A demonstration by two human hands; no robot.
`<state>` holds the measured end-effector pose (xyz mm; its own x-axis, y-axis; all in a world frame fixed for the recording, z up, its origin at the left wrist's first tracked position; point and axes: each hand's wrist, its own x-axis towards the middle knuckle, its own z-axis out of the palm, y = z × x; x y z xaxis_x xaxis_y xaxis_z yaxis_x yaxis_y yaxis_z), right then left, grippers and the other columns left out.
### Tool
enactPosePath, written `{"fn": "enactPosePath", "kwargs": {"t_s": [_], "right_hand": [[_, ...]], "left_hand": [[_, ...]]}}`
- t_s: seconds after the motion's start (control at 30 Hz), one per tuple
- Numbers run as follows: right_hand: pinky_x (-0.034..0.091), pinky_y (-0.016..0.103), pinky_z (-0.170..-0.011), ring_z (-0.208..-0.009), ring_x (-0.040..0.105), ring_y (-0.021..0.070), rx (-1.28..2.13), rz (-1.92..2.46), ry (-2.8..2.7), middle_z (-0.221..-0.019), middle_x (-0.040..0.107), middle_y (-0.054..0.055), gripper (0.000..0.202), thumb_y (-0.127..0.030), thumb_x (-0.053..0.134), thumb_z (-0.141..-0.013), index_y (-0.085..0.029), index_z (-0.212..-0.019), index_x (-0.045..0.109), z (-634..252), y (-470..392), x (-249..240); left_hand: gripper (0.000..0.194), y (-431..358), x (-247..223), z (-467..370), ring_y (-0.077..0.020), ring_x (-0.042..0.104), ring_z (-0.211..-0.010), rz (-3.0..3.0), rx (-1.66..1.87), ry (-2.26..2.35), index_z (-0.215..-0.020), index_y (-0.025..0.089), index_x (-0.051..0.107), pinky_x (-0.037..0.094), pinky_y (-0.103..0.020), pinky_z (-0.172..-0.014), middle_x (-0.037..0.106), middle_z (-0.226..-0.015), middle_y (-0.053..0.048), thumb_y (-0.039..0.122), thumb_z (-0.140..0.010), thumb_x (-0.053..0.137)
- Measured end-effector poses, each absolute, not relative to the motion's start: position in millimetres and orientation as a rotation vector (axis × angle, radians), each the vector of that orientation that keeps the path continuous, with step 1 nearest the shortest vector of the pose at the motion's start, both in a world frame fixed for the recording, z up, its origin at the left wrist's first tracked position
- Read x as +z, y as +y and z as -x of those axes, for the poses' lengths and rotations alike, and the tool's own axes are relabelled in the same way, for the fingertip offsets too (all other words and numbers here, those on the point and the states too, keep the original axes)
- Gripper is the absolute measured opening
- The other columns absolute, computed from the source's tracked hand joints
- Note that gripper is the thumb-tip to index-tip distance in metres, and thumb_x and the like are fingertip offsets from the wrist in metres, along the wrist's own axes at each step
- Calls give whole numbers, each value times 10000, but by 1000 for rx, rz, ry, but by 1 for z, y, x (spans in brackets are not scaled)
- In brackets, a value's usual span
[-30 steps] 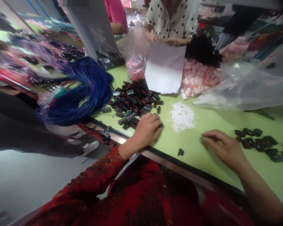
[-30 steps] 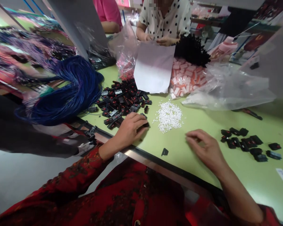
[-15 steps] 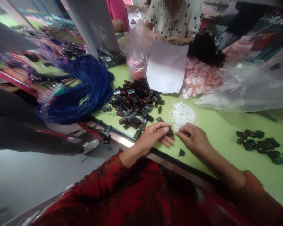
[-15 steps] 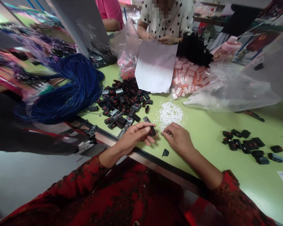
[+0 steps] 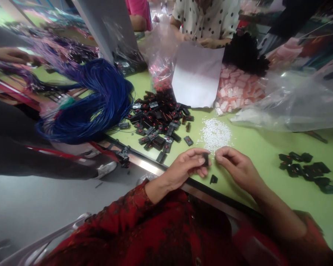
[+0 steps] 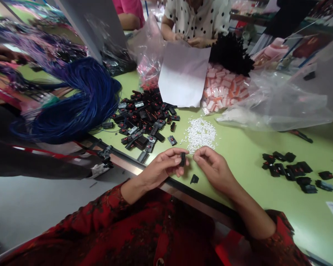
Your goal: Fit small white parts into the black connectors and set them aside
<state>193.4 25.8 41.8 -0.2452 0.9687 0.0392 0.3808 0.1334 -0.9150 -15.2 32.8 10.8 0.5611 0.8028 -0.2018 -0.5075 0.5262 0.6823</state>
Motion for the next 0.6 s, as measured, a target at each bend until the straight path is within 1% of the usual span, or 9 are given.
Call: {"fn": "enactPosePath", "kwargs": {"t_s": [0.07, 0.17, 0.3, 0.4, 0.6], "right_hand": [[555, 372, -892, -959, 662, 214, 1159, 1247, -1619, -983, 690, 54, 164, -380, 630, -969, -234, -895, 641, -190, 22, 44], [503, 423, -1057, -1158, 635, 239, 1186, 1215, -1541, -1191, 671, 70, 160, -372, 627, -978, -242, -889, 653, -185, 17, 41], [424, 473, -1165, -1340, 546, 270, 1216, 1234, -1489, -1374, 613, 76, 179, -385, 620, -984, -246, -883, 672, -181, 13, 36], [403, 495, -1186, -1391, 508, 283, 1257, 1233, -1468, -1405, 609, 79, 196, -397, 611, -986, -249, -874, 672, -179, 12, 35], [392, 522, -1189, -1392, 508, 293, 1217, 1222, -1514, -1377, 619, 92, 189, -394, 607, -984, -250, -876, 666, -176, 11, 34]], "left_hand": [[389, 31, 11, 13, -96, 682, -642, -603, 838, 555, -1128, 142, 696, 541, -225, -630, 740, -897, -46, 292, -798, 837], [430, 29, 11, 11, -106, 690, -647, -604, 866, 590, -1148, 131, 674, 543, -227, -626, 735, -867, -43, 307, -796, 844], [449, 26, 12, 8, -115, 693, -637, -613, 888, 611, -1108, 115, 642, 543, -236, -617, 734, -855, -51, 332, -780, 859], [461, 24, 12, 5, -119, 693, -635, -611, 887, 614, -1082, 120, 626, 549, -246, -624, 730, -844, -47, 355, -769, 868], [459, 22, 12, 3, -129, 688, -628, -644, 898, 610, -1086, 133, 625, 545, -252, -623, 702, -743, -16, 385, -782, 860]]}}
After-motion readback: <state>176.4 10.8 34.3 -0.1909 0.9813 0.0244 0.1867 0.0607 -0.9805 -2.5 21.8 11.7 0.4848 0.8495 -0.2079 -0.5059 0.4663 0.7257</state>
